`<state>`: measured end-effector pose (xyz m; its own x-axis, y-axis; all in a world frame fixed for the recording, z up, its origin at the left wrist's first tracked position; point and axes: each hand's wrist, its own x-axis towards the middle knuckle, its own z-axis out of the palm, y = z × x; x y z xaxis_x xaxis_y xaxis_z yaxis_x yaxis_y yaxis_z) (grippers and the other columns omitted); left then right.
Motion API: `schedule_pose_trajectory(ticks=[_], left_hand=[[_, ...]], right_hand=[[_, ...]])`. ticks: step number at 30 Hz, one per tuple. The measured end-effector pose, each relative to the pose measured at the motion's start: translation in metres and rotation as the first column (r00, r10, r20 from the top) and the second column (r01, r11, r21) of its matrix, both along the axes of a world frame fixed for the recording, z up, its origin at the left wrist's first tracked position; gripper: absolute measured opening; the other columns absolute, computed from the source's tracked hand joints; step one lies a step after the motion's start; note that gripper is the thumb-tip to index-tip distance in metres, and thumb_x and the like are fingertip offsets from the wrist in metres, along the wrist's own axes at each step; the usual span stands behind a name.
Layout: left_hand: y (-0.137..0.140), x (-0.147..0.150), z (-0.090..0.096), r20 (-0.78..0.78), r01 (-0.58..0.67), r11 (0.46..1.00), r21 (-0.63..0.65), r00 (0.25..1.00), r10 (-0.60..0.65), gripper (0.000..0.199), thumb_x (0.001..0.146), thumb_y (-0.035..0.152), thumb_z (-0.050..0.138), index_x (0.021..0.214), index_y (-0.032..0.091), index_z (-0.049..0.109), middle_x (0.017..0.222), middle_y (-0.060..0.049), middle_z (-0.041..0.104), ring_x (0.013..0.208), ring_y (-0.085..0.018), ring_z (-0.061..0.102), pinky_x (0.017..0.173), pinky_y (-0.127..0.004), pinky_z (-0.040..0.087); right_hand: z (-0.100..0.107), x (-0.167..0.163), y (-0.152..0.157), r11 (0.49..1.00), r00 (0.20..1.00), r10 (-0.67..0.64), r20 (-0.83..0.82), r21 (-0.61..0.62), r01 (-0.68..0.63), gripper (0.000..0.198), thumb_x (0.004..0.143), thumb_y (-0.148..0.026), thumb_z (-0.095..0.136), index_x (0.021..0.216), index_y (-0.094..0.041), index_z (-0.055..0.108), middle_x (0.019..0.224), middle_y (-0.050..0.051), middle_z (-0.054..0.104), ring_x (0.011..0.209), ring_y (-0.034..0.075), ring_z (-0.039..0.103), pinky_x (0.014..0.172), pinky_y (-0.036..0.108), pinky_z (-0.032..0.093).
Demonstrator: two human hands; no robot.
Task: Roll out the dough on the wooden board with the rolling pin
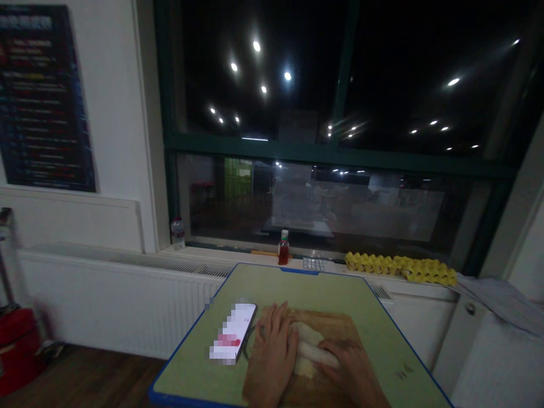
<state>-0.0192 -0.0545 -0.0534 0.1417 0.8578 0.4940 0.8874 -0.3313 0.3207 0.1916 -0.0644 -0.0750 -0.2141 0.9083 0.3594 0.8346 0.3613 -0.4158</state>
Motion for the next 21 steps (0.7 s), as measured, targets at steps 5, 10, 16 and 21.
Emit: schedule_pose_trajectory(ticks=[5,10,16,21], left_hand=[[0.003,0.003,-0.003,-0.034,0.015,0.999,-0.036,0.999,-0.017,0.037,0.096,0.032,0.034,0.121,0.027,0.062,0.130,-0.002,0.063,0.123,-0.026,0.052,0.111,-0.051,0.030],[-0.003,0.007,0.004,-0.056,0.000,0.995,-0.095,0.998,-0.005,0.038,0.095,0.032,0.035,0.117,0.026,0.065,0.121,-0.004,0.068,0.113,-0.026,0.058,0.101,-0.046,0.040],[0.001,0.002,-0.001,-0.063,0.070,0.996,-0.054,0.995,-0.073,0.036,0.095,0.030,0.037,0.115,0.022,0.066,0.122,-0.006,0.068,0.117,-0.023,0.058,0.113,-0.046,0.027],[0.020,-0.006,0.005,-0.116,0.013,0.987,-0.159,0.993,-0.031,0.038,0.094,0.038,0.040,0.117,0.020,0.064,0.121,-0.010,0.068,0.112,-0.026,0.061,0.106,-0.045,0.036]], right_hand=[[0.007,0.011,0.004,1.000,1.000,0.016,0.026,0.017,-0.017,0.024,0.078,-0.034,0.067,0.101,-0.032,0.073,0.106,0.001,0.072,0.104,0.024,0.062,0.096,0.034,0.042],[0.009,0.002,0.015,0.991,0.996,-0.025,0.084,0.130,0.014,0.030,0.094,-0.037,0.045,0.109,-0.028,0.069,0.117,0.005,0.068,0.114,0.023,0.057,0.103,0.041,0.038],[0.000,-0.021,0.036,0.974,0.939,-0.203,0.279,0.158,0.163,0.043,0.088,-0.014,0.040,0.123,-0.022,0.065,0.126,0.011,0.065,0.118,0.028,0.056,0.104,0.047,0.036],[-0.006,-0.027,0.040,0.957,0.954,-0.268,0.138,0.153,0.247,0.035,0.091,-0.025,0.042,0.111,-0.022,0.070,0.120,0.008,0.068,0.116,0.023,0.059,0.103,0.038,0.039]])
